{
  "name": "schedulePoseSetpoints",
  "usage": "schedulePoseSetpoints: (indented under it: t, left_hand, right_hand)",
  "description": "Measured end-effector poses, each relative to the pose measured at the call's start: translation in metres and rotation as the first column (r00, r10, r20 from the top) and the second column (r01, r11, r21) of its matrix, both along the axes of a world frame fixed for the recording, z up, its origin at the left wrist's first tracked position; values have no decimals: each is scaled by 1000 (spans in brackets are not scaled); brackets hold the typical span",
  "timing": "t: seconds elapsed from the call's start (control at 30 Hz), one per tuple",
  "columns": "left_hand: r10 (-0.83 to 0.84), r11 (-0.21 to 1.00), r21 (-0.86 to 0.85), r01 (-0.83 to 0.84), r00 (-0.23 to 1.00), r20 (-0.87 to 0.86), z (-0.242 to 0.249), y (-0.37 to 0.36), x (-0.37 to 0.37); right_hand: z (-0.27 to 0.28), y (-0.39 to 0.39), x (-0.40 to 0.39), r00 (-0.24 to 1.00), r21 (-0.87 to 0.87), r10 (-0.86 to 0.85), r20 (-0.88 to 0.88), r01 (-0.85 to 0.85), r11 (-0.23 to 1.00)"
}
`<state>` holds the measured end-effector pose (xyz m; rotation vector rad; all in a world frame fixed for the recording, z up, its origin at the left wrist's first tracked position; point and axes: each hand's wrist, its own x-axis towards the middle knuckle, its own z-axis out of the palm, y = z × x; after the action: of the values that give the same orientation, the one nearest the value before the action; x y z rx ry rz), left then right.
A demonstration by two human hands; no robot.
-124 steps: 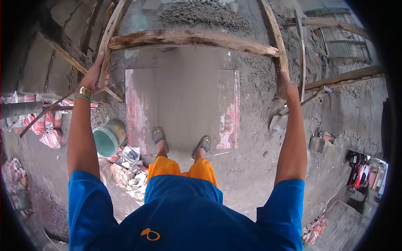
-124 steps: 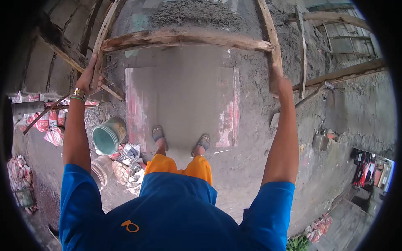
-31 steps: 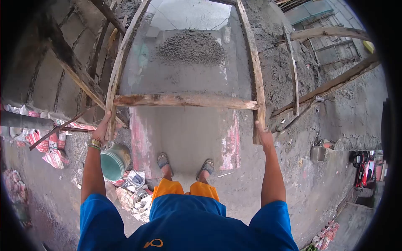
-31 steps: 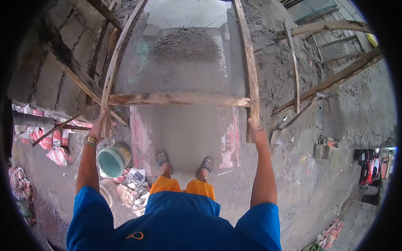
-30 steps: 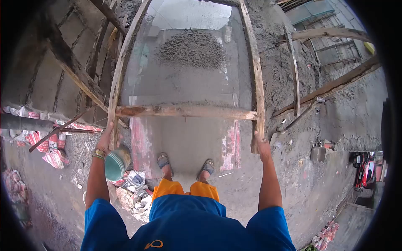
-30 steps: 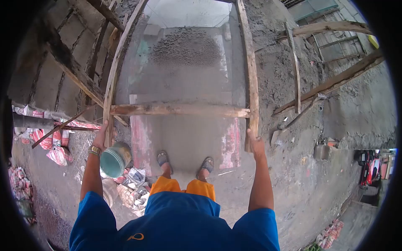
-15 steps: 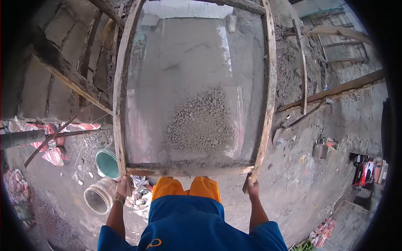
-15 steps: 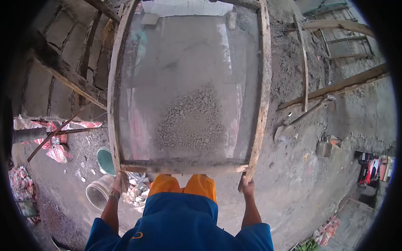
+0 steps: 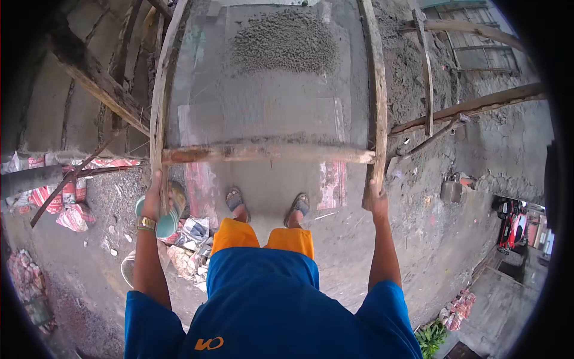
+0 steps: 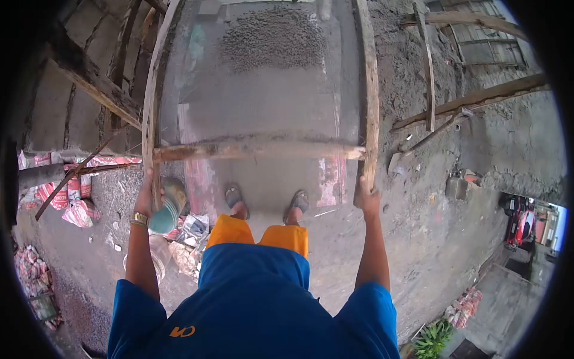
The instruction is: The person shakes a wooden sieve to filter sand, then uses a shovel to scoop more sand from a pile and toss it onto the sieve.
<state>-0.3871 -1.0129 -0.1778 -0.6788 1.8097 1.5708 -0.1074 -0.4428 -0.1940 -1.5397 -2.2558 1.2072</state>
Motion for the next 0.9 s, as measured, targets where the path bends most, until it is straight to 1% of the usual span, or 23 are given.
schedulePoseSetpoints:
  t: [0.03, 0.07, 0.1, 0.13, 0.2, 0.23, 0.27, 0.37, 0.4, 0.43, 0.47, 0.5, 0.53, 0.57, 0.6, 0.63, 0.67, 0.73, 0.77, 0.8, 0.83, 0.87, 0.9]
  left_hand:
    - [7, 1000, 17, -7, 1000, -10, -37, -27, 35]
    - [59, 995, 71, -66, 993, 100, -60, -52, 73]
    - [104, 982, 144, -120, 988, 113, -86, -79, 114]
    - [107, 977, 176, -119, 992, 72, -98, -103, 154]
    - [194, 965, 162, -204, 978, 75, -123, -150, 231]
    - [169, 978, 123, -171, 985, 26, -105, -151, 249]
    - [169, 979, 105, -174, 984, 54, -94, -153, 259]
    - [199, 975, 85, -205, 977, 71, -111, -140, 241]
    - [156, 983, 88, -161, 986, 59, -120, -129, 216]
    - [177, 974, 131, -182, 983, 48, -123, -107, 183]
    - [140, 986, 81, -143, 989, 52, -101, -75, 142]
    - [126, 992, -10, -125, 991, 43, -73, -42, 106]
    - [55, 995, -85, -53, 998, 27, -44, -17, 75]
    - [81, 994, -76, -78, 996, 29, -34, -1, 50]
    - [48, 997, -57, -47, 999, 11, -13, 17, 30]
    - [12, 999, -38, -13, 1000, -12, 13, 34, 20]
    - [2, 999, -42, -4, 1000, -30, 32, 46, 21]
    - [-8, 997, -79, 4, 999, -49, 57, 68, 28]
    - [15, 998, -59, -20, 996, -83, 45, 69, 41]
    - [38, 998, -39, -43, 992, -116, 26, 64, 61]
    - [50, 999, -10, -51, 997, -59, 12, 58, 85]
    - [64, 998, 18, -64, 998, 4, -5, 50, 115]
    - [82, 994, -69, -82, 997, -5, -34, 35, 147]
  right_hand:
    - [-16, -25, 36, 999, -124, -47, 10, 48, 991]
    - [-39, -43, 77, 994, -319, -93, -61, 69, 945]
    - [-53, -58, 117, 999, -381, -30, -26, 18, 924]
    - [-47, -78, 143, 998, -456, -25, 49, 45, 889]
    - [-55, -107, 203, 997, -398, -32, 73, 58, 916]
    - [-41, -119, 212, 998, -417, -24, 57, 46, 908]
    - [-35, -126, 217, 998, -409, -39, 55, 58, 911]
    - [-48, -99, 203, 998, -431, 18, 64, 12, 902]
    - [-63, -77, 185, 995, -420, 43, 92, 0, 907]
    - [-57, -64, 146, 999, -416, 33, -33, -44, 908]
    - [-53, -47, 107, 992, -432, 16, -125, -69, 899]
    - [-63, -16, 80, 999, -341, 19, 39, -4, 940]
    - [-48, 4, 45, 995, -202, 61, 77, -44, 978]
    - [-49, 38, 23, 983, -156, 77, 168, -51, 987]
    - [11, 36, -15, 972, -138, 106, 209, -78, 987]
    - [42, 38, -35, 993, -75, 116, 35, -113, 991]
    - [32, 71, -41, 988, -40, 155, 8, -154, 987]
    - [65, 68, -36, 986, -36, 159, 42, -158, 987]
    - [80, 69, -33, 979, -26, 184, 92, -182, 983]
    - [26, 96, -8, 985, -26, 163, 62, -161, 987]
    - [26, 79, 13, 988, 10, 130, 83, -131, 991]
    - [15, 69, 39, 979, -11, 101, 178, -100, 995]
    - [-15, 61, 75, 995, -39, 67, 77, -64, 997]
